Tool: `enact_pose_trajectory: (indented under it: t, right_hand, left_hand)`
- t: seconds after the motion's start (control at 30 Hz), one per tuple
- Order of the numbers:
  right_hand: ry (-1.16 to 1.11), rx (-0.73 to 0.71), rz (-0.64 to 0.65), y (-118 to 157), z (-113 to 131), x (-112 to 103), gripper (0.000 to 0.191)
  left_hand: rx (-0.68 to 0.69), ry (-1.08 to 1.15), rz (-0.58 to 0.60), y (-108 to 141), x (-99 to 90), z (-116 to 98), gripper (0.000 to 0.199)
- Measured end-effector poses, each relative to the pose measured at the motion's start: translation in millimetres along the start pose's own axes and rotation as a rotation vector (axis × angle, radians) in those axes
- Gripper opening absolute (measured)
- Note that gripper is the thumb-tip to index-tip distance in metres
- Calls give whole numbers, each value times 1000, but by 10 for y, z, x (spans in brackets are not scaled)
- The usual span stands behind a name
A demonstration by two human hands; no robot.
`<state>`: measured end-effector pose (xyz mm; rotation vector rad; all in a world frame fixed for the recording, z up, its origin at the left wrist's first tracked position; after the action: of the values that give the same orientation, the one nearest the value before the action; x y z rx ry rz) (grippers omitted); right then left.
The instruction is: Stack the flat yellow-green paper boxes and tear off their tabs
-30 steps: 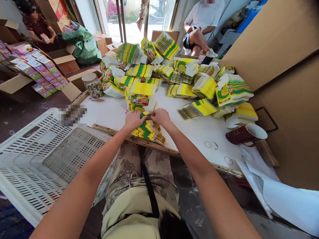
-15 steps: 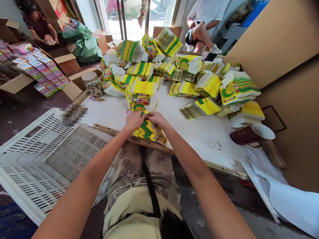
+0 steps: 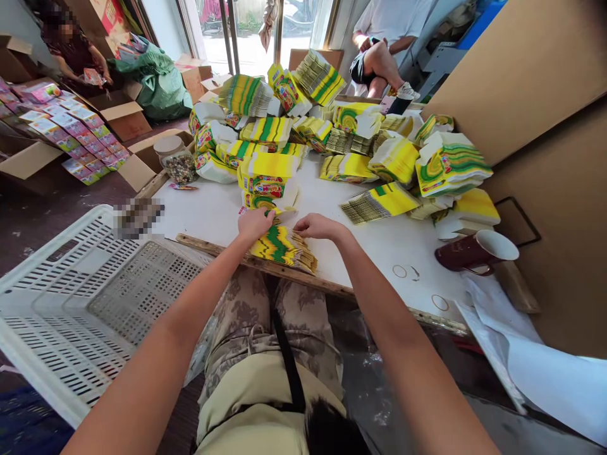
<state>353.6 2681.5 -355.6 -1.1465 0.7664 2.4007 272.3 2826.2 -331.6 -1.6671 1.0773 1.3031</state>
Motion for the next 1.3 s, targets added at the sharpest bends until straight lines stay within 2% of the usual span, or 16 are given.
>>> enact_pose_trajectory:
  t: [0.07, 0.13, 0.17, 0.23, 0.3, 0.37, 0.47, 0.6, 0.9, 1.17, 1.3]
  right_hand:
    - [-33, -51, 129, 81, 0, 24, 35]
    - [4, -29, 103, 93, -5, -33, 36]
    - [41, 1, 19, 74, -5, -96, 35]
    - [108, 44, -230, 31, 30, -244, 33]
    - [155, 43, -438, 5, 97, -316, 35]
    - [194, 37, -511, -33, 139, -280, 35]
    - [236, 71, -542, -76, 115, -217, 35]
    - [268, 76, -560, -110, 94, -258, 29]
    - [311, 73, -453, -274, 173, -301, 22]
    - [373, 128, -489, -253, 189, -314, 24]
    - [372, 186, -527, -236, 215, -272, 28]
  left_hand:
    - [16, -8, -12, -6, -4, -4, 52]
    - [35, -23, -23, -5, -6, -12, 52]
    - [45, -29, -25, -5, -5, -16, 52]
    - [56, -34, -24, -3, 0, -20, 53]
    - [62, -32, -23, -4, 5, -22, 53]
    - [61, -32, -25, -6, 6, -21, 53]
    - [60, -37, -30, -8, 6, -20, 53]
    - [58, -53, -28, -8, 5, -20, 53]
    - [74, -52, -26, 29, -6, -46, 53]
    - [145, -74, -22, 64, 9, -51, 56]
    - [148, -88, -31, 82, 13, -50, 46]
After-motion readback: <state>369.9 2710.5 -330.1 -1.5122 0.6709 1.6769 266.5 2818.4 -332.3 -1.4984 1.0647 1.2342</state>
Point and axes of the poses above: each hand's wrist, its own y-axis away from the middle knuckle, its own x-axis out of the palm, z = x × y, the point moved 7 cm from there along -y, towards the middle knuckle, and after that the axes turned 8 degrees about x, right-handed, at the moved point
